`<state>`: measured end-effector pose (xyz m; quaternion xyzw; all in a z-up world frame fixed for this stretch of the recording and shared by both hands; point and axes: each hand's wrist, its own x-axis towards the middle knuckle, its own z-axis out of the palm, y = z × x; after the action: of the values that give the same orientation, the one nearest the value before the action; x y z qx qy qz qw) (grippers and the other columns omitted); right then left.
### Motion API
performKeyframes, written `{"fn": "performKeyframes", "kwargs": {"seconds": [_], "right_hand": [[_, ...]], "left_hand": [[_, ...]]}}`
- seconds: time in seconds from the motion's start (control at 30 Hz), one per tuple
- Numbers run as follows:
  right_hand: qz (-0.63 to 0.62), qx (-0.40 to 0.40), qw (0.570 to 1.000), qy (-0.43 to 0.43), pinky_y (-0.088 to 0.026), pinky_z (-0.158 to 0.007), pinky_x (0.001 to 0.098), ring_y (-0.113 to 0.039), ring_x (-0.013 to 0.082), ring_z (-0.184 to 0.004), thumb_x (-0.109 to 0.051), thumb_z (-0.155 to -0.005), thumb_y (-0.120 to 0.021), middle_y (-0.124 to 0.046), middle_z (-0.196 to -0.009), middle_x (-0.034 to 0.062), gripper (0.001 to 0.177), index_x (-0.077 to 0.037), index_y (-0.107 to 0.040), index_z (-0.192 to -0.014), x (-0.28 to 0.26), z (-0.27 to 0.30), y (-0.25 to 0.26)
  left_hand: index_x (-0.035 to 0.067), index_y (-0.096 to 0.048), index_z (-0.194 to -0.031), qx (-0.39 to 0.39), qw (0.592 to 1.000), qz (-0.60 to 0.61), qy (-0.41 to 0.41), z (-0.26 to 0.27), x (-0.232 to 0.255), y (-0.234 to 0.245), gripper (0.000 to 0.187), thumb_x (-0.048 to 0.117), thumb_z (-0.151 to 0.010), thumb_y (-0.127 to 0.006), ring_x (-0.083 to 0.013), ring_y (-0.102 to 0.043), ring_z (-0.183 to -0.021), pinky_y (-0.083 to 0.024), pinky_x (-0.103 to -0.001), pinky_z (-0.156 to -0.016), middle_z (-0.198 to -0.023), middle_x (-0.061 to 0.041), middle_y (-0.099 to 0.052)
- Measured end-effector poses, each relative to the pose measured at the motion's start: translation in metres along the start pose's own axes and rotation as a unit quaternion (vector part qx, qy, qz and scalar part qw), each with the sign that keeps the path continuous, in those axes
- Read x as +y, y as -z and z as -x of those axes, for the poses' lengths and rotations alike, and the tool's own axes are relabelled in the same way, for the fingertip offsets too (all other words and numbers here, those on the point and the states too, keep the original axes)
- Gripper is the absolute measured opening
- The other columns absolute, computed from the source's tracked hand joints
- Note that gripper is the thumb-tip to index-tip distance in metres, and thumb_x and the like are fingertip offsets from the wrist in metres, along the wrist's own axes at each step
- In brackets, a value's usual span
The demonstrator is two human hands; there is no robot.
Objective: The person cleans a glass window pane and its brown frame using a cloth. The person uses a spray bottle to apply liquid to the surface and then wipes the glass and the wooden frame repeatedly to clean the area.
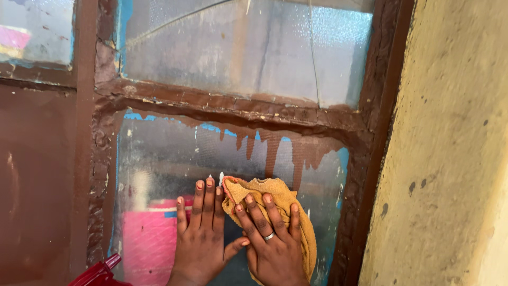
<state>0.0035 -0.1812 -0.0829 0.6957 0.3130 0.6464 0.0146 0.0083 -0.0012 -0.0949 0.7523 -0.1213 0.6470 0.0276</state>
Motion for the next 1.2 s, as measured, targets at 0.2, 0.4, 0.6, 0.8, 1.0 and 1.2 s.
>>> {"fn": "performKeyframes", "kwargs": {"seconds": [0.2, 0.4, 0.6, 0.8, 1.0, 1.2], "right_hand": [[-0.010, 0.007, 0.999, -0.032, -0.006, -0.123, 0.0605, -0.028, 0.0238, -0.152, -0.031, -0.095, -0.052, -0.042, -0.159, -0.0009, 0.055, -0.026, -0.052, -0.150, -0.009, 0.017, -0.009], [-0.002, 0.003, 0.999, -0.035, -0.007, -0.123, 0.0610, -0.028, 0.0236, -0.152, -0.030, -0.093, -0.054, -0.043, -0.159, -0.0015, 0.056, -0.026, -0.053, -0.150, -0.016, 0.035, -0.014], [-0.006, -0.009, 0.999, -0.037, -0.006, -0.123, 0.0610, -0.028, 0.0262, -0.152, -0.029, -0.094, -0.054, -0.042, -0.160, 0.0010, 0.057, -0.024, -0.052, -0.150, -0.020, 0.040, -0.008], [-0.015, -0.035, 0.999, -0.029, -0.005, -0.123, 0.0611, -0.028, 0.0279, -0.152, -0.030, -0.092, -0.057, -0.042, -0.159, 0.0017, 0.062, -0.024, -0.048, -0.153, -0.022, 0.032, 0.004], [-0.024, -0.040, 0.998, -0.043, -0.008, -0.123, 0.0581, -0.029, 0.0251, -0.152, -0.030, -0.096, -0.056, -0.043, -0.159, 0.0005, 0.059, -0.024, -0.048, -0.153, -0.008, 0.015, 0.013], [-0.003, -0.026, 0.998, -0.061, -0.009, -0.123, 0.0593, -0.030, 0.0259, -0.151, -0.030, -0.095, -0.057, -0.044, -0.159, 0.0003, 0.059, -0.025, -0.048, -0.153, -0.010, 0.016, 0.010]], "left_hand": [[-0.005, -0.024, -0.155, -0.005, 1.000, -0.014, 0.005, 0.009, 0.002, -0.003, 0.113, 0.085, -0.086, -0.023, -0.0337, -0.008, -0.156, -0.003, -0.062, -0.121, -0.166, -0.021, -0.015], [-0.003, -0.024, -0.156, -0.014, 1.000, -0.019, 0.012, 0.027, 0.004, -0.007, 0.112, 0.085, -0.087, -0.020, -0.0334, -0.010, -0.156, -0.002, -0.062, -0.121, -0.167, -0.020, -0.017], [-0.002, -0.023, -0.157, -0.011, 1.000, -0.002, 0.008, 0.032, 0.004, -0.005, 0.112, 0.085, -0.087, -0.023, -0.0327, -0.010, -0.157, -0.003, -0.062, -0.122, -0.167, -0.020, -0.016], [-0.003, -0.021, -0.158, -0.015, 1.000, 0.003, 0.009, 0.031, 0.005, -0.002, 0.111, 0.083, -0.088, -0.025, -0.0318, -0.009, -0.157, -0.003, -0.062, -0.122, -0.168, -0.020, -0.016], [-0.002, -0.022, -0.158, -0.017, 1.000, -0.005, 0.007, 0.030, 0.006, 0.002, 0.108, 0.081, -0.089, -0.028, -0.0316, -0.010, -0.157, -0.003, -0.062, -0.122, -0.168, -0.019, -0.016], [-0.001, -0.022, -0.159, -0.014, 1.000, 0.001, 0.011, 0.032, 0.005, 0.000, 0.107, 0.081, -0.090, -0.027, -0.0306, -0.010, -0.158, -0.003, -0.062, -0.123, -0.169, -0.018, -0.016]]}}
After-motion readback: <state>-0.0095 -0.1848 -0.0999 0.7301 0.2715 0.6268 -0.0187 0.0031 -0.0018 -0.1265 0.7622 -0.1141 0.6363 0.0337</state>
